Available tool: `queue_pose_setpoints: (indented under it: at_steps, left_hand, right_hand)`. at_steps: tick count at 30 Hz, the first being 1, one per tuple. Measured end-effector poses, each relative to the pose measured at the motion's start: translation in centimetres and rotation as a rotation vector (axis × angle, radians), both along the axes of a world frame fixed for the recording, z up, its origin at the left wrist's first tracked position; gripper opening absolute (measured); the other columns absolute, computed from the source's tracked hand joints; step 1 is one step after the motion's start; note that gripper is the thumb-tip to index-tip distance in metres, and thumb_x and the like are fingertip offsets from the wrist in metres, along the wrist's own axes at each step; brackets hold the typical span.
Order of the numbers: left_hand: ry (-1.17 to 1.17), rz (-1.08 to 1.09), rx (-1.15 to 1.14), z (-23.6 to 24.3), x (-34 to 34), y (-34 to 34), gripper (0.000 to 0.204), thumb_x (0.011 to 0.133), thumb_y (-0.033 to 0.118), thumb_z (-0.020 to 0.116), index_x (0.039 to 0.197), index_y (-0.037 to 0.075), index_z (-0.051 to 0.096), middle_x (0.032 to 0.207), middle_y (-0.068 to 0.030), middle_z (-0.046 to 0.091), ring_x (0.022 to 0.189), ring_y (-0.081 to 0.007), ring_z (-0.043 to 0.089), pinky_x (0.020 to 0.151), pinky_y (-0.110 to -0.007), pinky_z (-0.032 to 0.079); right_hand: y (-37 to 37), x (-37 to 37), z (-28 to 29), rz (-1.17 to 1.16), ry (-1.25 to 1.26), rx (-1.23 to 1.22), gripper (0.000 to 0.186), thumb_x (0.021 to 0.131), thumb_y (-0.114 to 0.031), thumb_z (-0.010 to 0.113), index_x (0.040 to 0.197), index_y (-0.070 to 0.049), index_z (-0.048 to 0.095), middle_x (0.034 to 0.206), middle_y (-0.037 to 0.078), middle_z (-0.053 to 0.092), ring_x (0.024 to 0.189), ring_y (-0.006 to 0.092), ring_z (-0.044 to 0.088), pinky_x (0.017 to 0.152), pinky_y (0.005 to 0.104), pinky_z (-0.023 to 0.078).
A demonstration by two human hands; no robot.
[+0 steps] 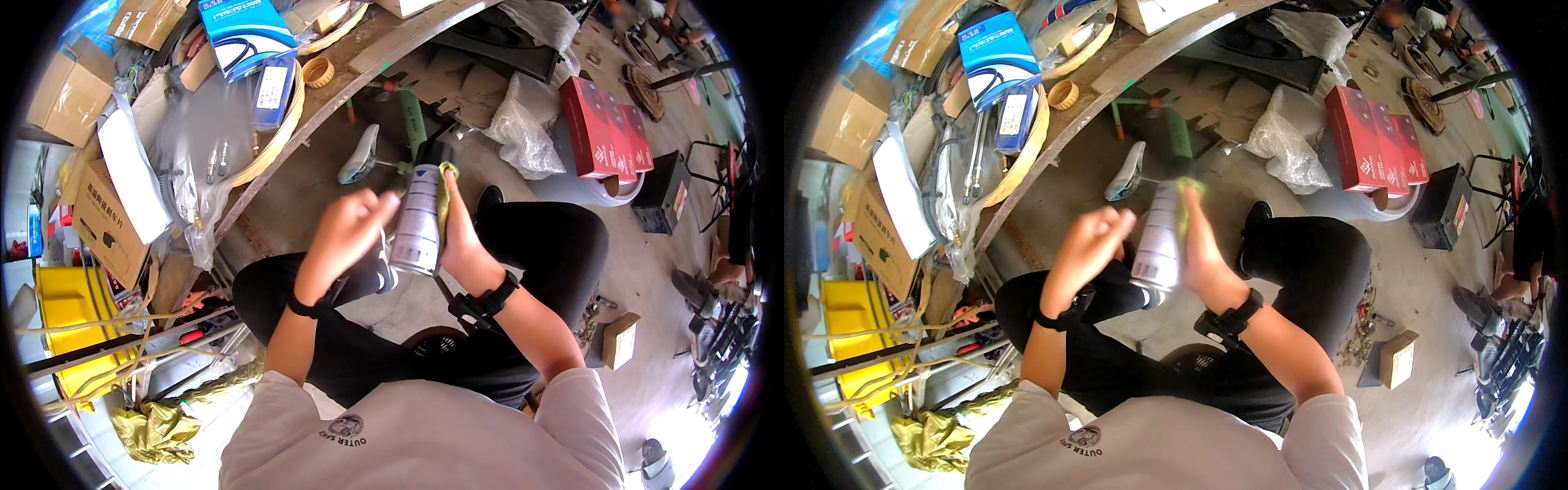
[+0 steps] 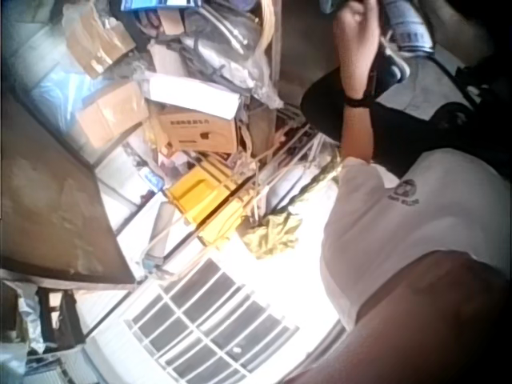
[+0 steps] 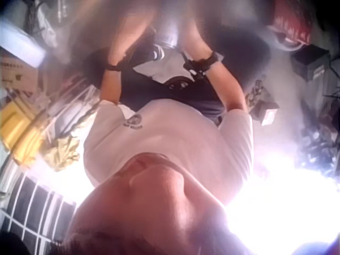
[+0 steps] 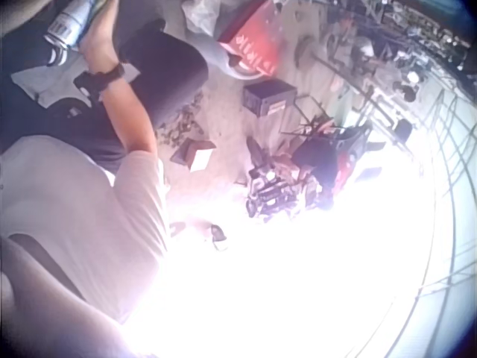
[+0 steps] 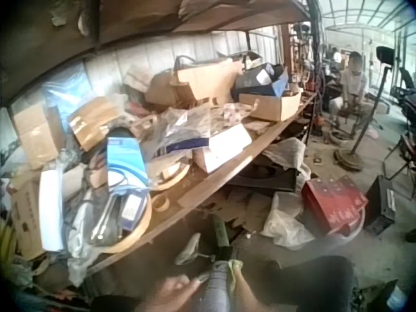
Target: The person cleans metal rods by wiping them with a cloth, applying a spray cleaner to the cloth, and rubbing the rods until they are wiped down.
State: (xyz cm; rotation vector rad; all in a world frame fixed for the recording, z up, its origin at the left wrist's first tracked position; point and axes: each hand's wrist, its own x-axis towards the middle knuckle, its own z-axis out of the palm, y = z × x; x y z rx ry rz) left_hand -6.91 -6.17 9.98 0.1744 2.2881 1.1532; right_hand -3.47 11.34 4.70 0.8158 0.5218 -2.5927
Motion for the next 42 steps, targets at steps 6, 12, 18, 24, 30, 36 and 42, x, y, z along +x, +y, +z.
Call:
queue_pose_setpoints:
  at_steps: [6, 12, 18, 24, 30, 36, 42]
  left_hand:
    - [-0.002, 0.278, 0.451, -2.7, -1.1, 0.9, 0.042, 0.093, 0.034, 0.058, 0.113, -0.002, 0.054, 0.096, -0.0029, 0.061, 0.084, -0.0082, 0.056, 0.075, -0.024, 0.046]
    - [-0.014, 0.343, 0.561, -1.6, -0.9, 1.3, 0.040, 0.084, 0.023, 0.070, 0.111, -0.002, 0.054, 0.102, -0.0090, 0.060, 0.083, -0.0104, 0.057, 0.073, -0.026, 0.048]
    - [0.569, 0.184, 0.937, 3.2, 0.1, -0.6, 0.068, 0.076, 0.016, 0.075, 0.129, 0.002, 0.035, 0.114, -0.0196, 0.056, 0.099, -0.0278, 0.062, 0.090, -0.041, 0.050]
    - [0.729, 0.150, 0.898, 1.2, 0.8, 0.6, 0.085, 0.068, 0.014, 0.083, 0.132, 0.001, 0.029, 0.119, -0.0215, 0.053, 0.106, -0.0295, 0.059, 0.095, -0.043, 0.047]
    - [0.831, 0.119, 0.857, 1.0, 0.7, 0.6, 0.085, 0.067, 0.012, 0.082, 0.133, 0.002, 0.028, 0.118, -0.0224, 0.053, 0.106, -0.0296, 0.059, 0.095, -0.043, 0.047]
    - [0.531, 0.441, 0.974, 1.7, 0.0, -0.3, 0.072, 0.081, 0.038, 0.073, 0.130, 0.000, 0.036, 0.119, -0.0178, 0.053, 0.104, -0.0309, 0.059, 0.092, -0.044, 0.049]
    - [0.337, 0.518, 1.168, 2.6, -0.3, -1.7, 0.073, 0.078, 0.041, 0.074, 0.128, 0.000, 0.041, 0.119, -0.0154, 0.055, 0.106, -0.0293, 0.059, 0.093, -0.041, 0.048]
  right_hand:
    - [-2.0, 1.1, 0.9, 0.220, 0.044, 0.048, 0.054, 0.095, -0.058, 0.036, 0.107, -0.009, 0.053, 0.086, 0.006, 0.061, 0.072, 0.0197, 0.062, 0.067, 0.0359, 0.054]
    - [-2.1, 1.8, 1.3, 0.251, 0.208, 0.130, 0.046, 0.100, -0.042, 0.034, 0.123, -0.007, 0.051, 0.112, 0.007, 0.062, 0.098, 0.0182, 0.062, 0.086, 0.0345, 0.050]
    - [-2.8, 2.1, 2.1, 0.330, 0.216, 0.182, 0.040, 0.099, -0.029, 0.037, 0.126, -0.001, 0.049, 0.121, 0.011, 0.059, 0.106, 0.0189, 0.060, 0.093, 0.0340, 0.047]
    - [-1.5, 1.3, 0.2, 0.231, 0.090, 0.064, 0.034, 0.101, -0.029, 0.039, 0.119, -0.004, 0.052, 0.110, 0.007, 0.059, 0.102, 0.0182, 0.058, 0.087, 0.0348, 0.049]
    - [-0.8, 0.6, -0.5, 0.284, 0.139, 0.526, 0.032, 0.096, -0.029, 0.051, 0.109, 0.000, 0.058, 0.094, 0.006, 0.060, 0.083, 0.0145, 0.057, 0.071, 0.0309, 0.049]
    - [-1.4, 1.4, 1.5, 0.309, 0.266, 0.474, 0.034, 0.097, -0.026, 0.052, 0.119, 0.000, 0.051, 0.103, 0.005, 0.059, 0.089, 0.0122, 0.057, 0.076, 0.0261, 0.047]
    - [-1.3, 2.5, 2.9, 0.363, 0.740, 0.854, 0.044, 0.093, -0.031, 0.054, 0.122, 0.001, 0.046, 0.098, 0.008, 0.057, 0.089, 0.0160, 0.053, 0.080, 0.0319, 0.045]
